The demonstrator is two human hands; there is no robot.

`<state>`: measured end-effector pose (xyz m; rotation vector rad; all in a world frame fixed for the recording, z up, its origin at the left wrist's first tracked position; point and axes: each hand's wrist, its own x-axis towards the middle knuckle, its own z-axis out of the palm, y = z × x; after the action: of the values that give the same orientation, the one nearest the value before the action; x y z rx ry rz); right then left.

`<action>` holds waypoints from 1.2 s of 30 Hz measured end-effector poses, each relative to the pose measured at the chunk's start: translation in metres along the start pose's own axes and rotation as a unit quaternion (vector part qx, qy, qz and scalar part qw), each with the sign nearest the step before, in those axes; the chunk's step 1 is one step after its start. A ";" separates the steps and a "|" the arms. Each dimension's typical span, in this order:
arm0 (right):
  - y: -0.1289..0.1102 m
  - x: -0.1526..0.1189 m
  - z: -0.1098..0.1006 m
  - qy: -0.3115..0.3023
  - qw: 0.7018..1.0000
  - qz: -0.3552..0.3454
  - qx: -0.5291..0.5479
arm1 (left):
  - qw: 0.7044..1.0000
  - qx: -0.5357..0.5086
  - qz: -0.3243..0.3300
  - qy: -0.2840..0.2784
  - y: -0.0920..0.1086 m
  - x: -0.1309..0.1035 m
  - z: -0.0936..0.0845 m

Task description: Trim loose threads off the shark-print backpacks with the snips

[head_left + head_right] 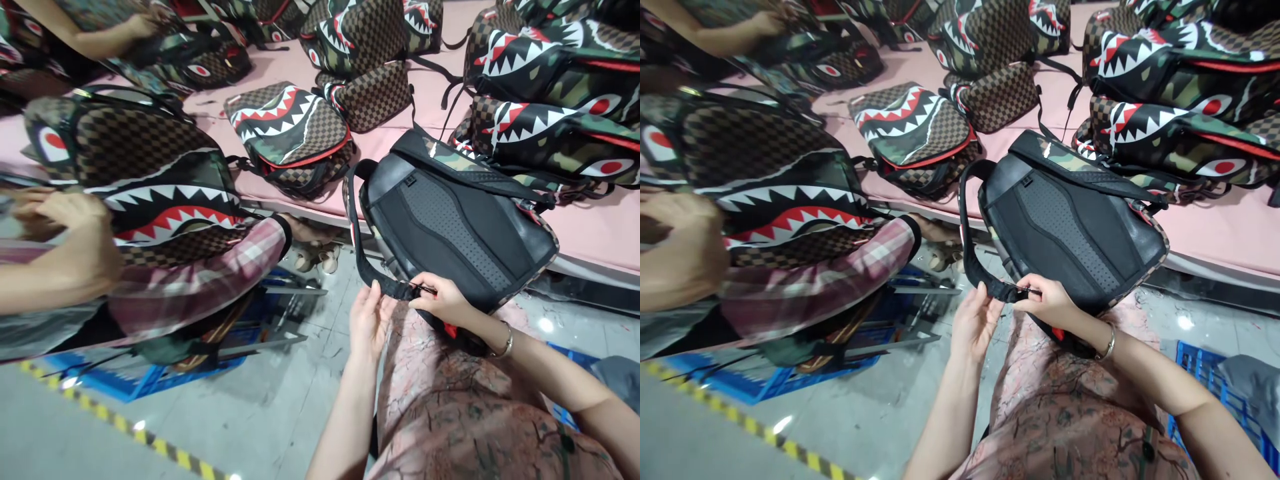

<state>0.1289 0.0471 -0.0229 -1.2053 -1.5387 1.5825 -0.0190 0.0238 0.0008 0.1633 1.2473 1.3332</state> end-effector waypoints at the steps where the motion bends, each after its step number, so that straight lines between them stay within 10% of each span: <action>1: -0.001 0.002 0.002 0.006 1.000 -0.002 0.006 | 0.998 0.030 0.050 0.016 -0.002 -0.002 -0.001; 7: -0.009 0.007 0.007 0.034 0.999 0.011 0.025 | 0.891 0.293 0.329 0.104 -0.001 -0.025 -0.011; 18: -0.003 0.001 0.012 0.037 0.998 -0.042 -0.006 | 0.911 0.394 0.102 -0.069 0.027 -0.015 -0.008; 25: -0.004 -0.004 0.010 0.047 0.998 -0.036 -0.026 | 0.985 0.155 0.007 -0.070 0.019 -0.019 -0.005; 31: 0.001 -0.008 0.004 0.053 0.999 -0.005 -0.012 | 0.975 0.020 -0.167 -0.147 0.013 -0.021 -0.002; 36: -0.004 -0.022 -0.006 0.116 0.989 -0.042 -0.078 | 0.984 0.027 -0.123 -0.127 0.005 -0.019 0.006</action>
<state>0.1426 0.0298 -0.0145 -1.3411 -1.5602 1.2378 -0.0124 0.0137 0.0179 0.2037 1.0501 1.0308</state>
